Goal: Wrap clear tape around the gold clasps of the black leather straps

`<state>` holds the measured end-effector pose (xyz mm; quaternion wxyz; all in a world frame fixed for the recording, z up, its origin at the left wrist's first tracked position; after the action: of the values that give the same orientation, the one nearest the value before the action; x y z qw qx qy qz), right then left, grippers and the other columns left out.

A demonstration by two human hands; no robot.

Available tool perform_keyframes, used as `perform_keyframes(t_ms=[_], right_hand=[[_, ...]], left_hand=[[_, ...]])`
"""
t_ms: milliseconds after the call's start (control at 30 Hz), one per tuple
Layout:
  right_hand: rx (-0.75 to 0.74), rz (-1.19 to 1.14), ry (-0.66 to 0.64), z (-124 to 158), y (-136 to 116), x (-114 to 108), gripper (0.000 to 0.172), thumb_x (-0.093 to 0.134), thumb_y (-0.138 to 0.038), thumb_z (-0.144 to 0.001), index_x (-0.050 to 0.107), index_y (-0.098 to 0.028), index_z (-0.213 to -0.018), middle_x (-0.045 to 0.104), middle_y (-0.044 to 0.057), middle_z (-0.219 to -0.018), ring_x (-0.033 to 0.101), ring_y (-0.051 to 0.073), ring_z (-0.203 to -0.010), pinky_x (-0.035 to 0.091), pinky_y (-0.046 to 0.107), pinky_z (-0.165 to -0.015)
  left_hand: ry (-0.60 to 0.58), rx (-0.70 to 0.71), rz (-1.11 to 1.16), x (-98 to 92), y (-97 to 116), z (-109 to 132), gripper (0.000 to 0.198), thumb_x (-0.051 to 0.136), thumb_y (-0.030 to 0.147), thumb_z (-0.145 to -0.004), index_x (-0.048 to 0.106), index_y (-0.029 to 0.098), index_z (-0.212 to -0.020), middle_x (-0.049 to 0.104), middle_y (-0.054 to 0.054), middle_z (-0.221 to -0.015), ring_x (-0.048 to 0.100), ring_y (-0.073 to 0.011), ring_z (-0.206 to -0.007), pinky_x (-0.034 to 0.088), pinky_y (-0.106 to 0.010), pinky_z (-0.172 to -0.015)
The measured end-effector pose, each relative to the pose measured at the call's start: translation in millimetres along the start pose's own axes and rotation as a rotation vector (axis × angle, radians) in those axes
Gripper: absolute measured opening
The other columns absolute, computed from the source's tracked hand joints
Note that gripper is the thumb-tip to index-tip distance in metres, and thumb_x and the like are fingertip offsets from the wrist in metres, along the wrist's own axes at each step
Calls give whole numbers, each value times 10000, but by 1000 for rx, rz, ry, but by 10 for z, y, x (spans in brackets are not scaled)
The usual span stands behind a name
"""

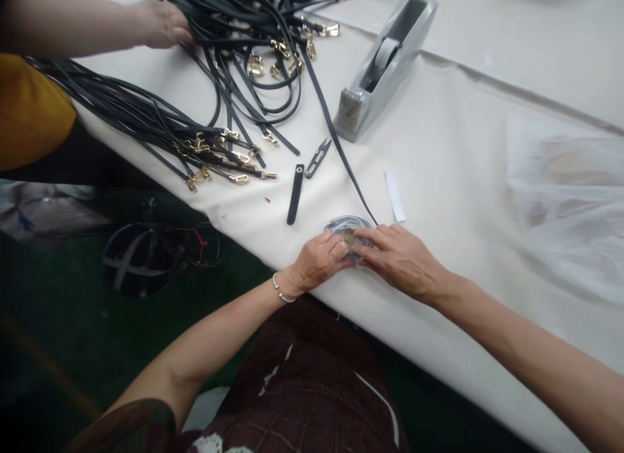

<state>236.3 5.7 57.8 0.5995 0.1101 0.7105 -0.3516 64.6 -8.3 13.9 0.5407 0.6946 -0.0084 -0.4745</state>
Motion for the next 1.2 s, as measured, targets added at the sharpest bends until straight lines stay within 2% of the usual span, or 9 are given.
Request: perform_keyframes(t_ms=[100,200,400,500,600,733,833,1000,1200], right_hand=[[12,-149,98,-3,-87,96,197,509,-208,-977,682,-194,-1070,685,103,-975,606,213,-848,493,354,-770],[22,-218,131,19,-71,186,159,534,-217,-967,686,-193,-1008,675,100,-942,597,210,-833,514,349,-773],[114,-390,89,-118,14,-3,182,566,-313,-959,709,-210,-916,687,75,-950,649,191,-818,557,322,-727],[336,-388,311,-318,-26,-236,164,560,-312,-960,701,-232,-988,693,79,-1038,668,207,-891,560,359,-805],[479,-172,536,-518,-88,-215,278,484,-246,-983,609,-230,-1231,650,131,-1215,567,285,-1190,429,510,-1052],[464,4,419,-730,-18,244,364,427,-209,-985,516,-175,-1336,564,169,-1373,450,317,-1331,275,596,-1148],[474,27,397,-724,65,389,353,442,-253,-986,520,-175,-1321,565,146,-1382,450,294,-1333,252,567,-1172],[622,92,362,-439,239,72,318,348,-272,-1014,592,-153,-1180,653,146,-1199,555,235,-1174,416,417,-1061],[788,174,78,-355,638,-129,173,609,-140,-823,658,-109,-986,674,187,-967,601,306,-972,488,392,-836]], left_hand=[[58,-44,26,-47,11,105,314,436,368,-994,630,158,-1121,622,-149,-1085,569,-274,-1028,462,-428,-925],[69,-48,-19,-152,21,175,304,401,303,-1005,611,176,-1184,606,-151,-1209,568,-256,-1067,463,-411,-953],[73,-27,30,-218,-19,102,320,402,317,-1002,657,179,-866,610,-92,-864,570,-221,-877,480,-384,-895],[128,5,-62,-179,6,78,235,447,273,-980,648,178,-903,598,-84,-885,575,-218,-866,507,-378,-858],[173,7,-216,-107,39,85,135,500,201,-937,628,166,-919,598,-94,-917,580,-236,-879,527,-382,-809],[229,-48,-304,-26,41,101,52,558,177,-907,605,156,-917,600,-93,-902,585,-250,-885,537,-392,-793],[259,-51,-322,0,44,109,59,592,180,-902,607,155,-954,620,-95,-931,589,-244,-879,542,-386,-786],[298,9,-325,9,32,123,62,581,149,-905,617,161,-955,663,-82,-995,596,-222,-897,540,-358,-812],[305,45,-195,-22,-5,95,135,591,123,-871,646,150,-991,678,-92,-1020,608,-221,-936,521,-359,-876]])
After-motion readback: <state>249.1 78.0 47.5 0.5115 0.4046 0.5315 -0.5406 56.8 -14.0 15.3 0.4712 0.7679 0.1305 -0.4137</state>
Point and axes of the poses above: each hand's wrist, its own z-axis away from the middle knuckle, its own x-axis out of the palm, y = z × x, the point moved 4 cm from there along -z, towards the middle knuckle
